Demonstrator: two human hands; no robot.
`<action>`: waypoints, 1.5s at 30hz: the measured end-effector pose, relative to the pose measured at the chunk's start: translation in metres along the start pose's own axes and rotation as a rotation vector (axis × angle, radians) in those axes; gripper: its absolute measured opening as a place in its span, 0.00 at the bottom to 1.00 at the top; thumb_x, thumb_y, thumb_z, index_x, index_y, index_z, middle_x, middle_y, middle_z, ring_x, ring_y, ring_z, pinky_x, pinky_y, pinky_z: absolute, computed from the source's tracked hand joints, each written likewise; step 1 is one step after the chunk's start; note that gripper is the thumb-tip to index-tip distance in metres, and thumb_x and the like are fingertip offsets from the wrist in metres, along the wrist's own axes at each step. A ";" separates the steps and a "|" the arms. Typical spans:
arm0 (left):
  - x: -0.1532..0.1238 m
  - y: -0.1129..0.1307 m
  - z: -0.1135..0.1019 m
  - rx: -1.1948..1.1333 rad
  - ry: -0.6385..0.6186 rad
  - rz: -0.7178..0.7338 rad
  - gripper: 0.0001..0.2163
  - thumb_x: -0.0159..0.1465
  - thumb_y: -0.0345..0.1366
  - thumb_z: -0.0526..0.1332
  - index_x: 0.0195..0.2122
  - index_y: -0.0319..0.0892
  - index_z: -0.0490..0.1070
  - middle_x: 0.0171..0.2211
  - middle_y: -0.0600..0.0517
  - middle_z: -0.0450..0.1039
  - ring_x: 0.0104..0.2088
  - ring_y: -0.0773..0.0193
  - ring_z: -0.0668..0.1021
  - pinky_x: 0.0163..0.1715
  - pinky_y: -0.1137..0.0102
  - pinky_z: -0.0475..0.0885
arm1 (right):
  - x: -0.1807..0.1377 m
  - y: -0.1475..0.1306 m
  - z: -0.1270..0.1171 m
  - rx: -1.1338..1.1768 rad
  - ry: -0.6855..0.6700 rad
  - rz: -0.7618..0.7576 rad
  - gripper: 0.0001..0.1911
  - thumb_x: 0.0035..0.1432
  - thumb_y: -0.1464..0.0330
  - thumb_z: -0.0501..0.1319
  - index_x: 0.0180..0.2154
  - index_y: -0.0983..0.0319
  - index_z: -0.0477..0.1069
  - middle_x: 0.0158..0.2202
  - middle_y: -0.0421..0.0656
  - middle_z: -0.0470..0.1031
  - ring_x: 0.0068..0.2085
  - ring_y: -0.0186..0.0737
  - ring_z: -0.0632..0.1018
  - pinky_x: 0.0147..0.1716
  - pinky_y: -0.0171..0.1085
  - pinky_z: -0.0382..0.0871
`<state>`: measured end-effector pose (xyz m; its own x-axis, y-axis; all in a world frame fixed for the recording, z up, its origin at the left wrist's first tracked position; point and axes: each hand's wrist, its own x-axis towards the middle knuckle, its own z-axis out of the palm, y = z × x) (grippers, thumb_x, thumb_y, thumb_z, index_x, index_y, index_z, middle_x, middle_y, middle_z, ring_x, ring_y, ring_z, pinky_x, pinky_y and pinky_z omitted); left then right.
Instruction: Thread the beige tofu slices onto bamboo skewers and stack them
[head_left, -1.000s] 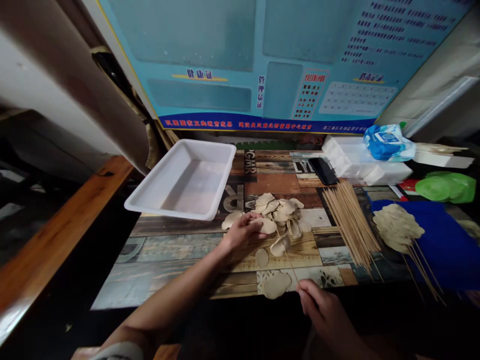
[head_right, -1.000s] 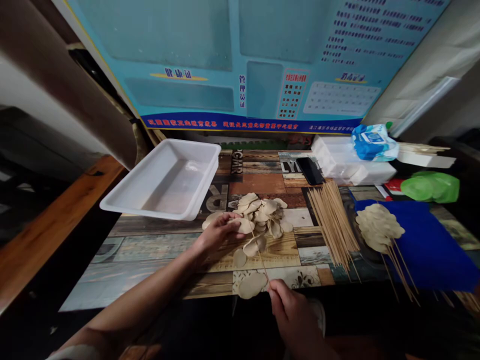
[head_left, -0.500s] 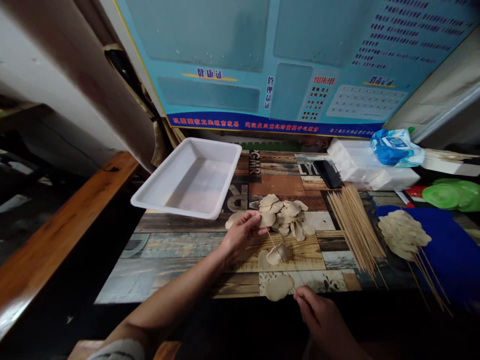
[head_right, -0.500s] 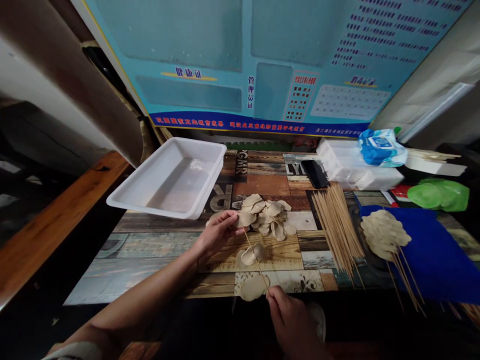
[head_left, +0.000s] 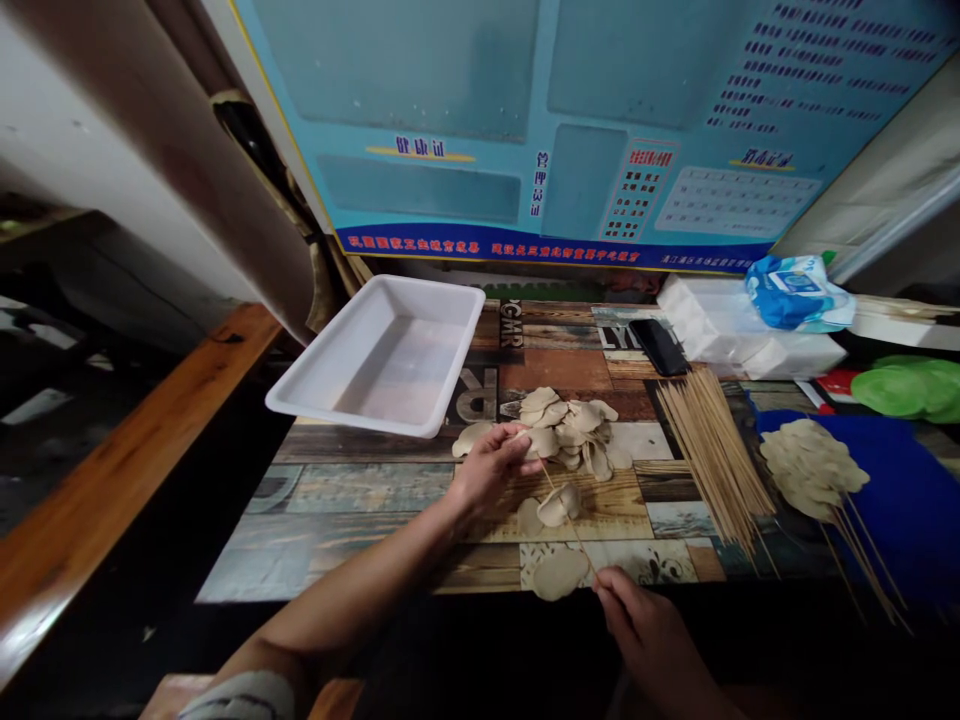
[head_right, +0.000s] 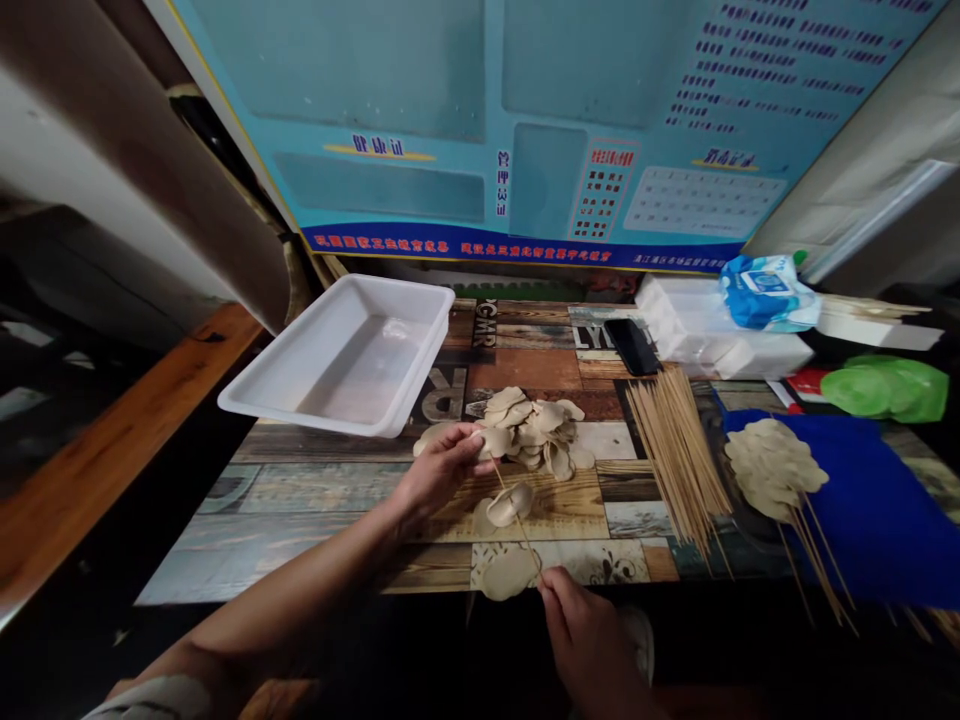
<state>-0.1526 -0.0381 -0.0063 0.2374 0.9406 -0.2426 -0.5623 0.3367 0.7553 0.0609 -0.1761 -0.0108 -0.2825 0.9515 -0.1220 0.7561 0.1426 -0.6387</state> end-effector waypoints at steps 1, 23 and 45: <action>0.001 0.002 -0.001 -0.042 -0.006 -0.054 0.11 0.51 0.33 0.68 0.33 0.37 0.69 0.32 0.51 0.73 0.31 0.65 0.77 0.35 0.68 0.75 | 0.000 0.002 0.001 -0.014 0.012 -0.007 0.15 0.64 0.65 0.43 0.35 0.58 0.66 0.31 0.42 0.77 0.32 0.39 0.78 0.31 0.34 0.68; -0.006 -0.017 0.003 0.099 0.038 0.162 0.14 0.51 0.37 0.68 0.36 0.40 0.69 0.27 0.56 0.70 0.27 0.71 0.72 0.32 0.73 0.70 | 0.004 -0.005 0.006 -0.062 0.073 -0.079 0.13 0.65 0.67 0.43 0.33 0.57 0.63 0.24 0.38 0.73 0.24 0.35 0.75 0.23 0.33 0.65; -0.024 -0.012 0.015 0.570 -0.195 0.100 0.11 0.53 0.43 0.65 0.30 0.40 0.70 0.28 0.52 0.68 0.30 0.66 0.70 0.33 0.71 0.65 | 0.004 -0.011 -0.015 -0.096 0.203 -0.022 0.13 0.63 0.69 0.44 0.32 0.59 0.65 0.23 0.38 0.72 0.24 0.35 0.74 0.25 0.32 0.64</action>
<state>-0.1396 -0.0658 -0.0005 0.3763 0.9232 -0.0787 -0.0895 0.1208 0.9886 0.0608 -0.1699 0.0073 -0.1823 0.9818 0.0532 0.8066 0.1802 -0.5630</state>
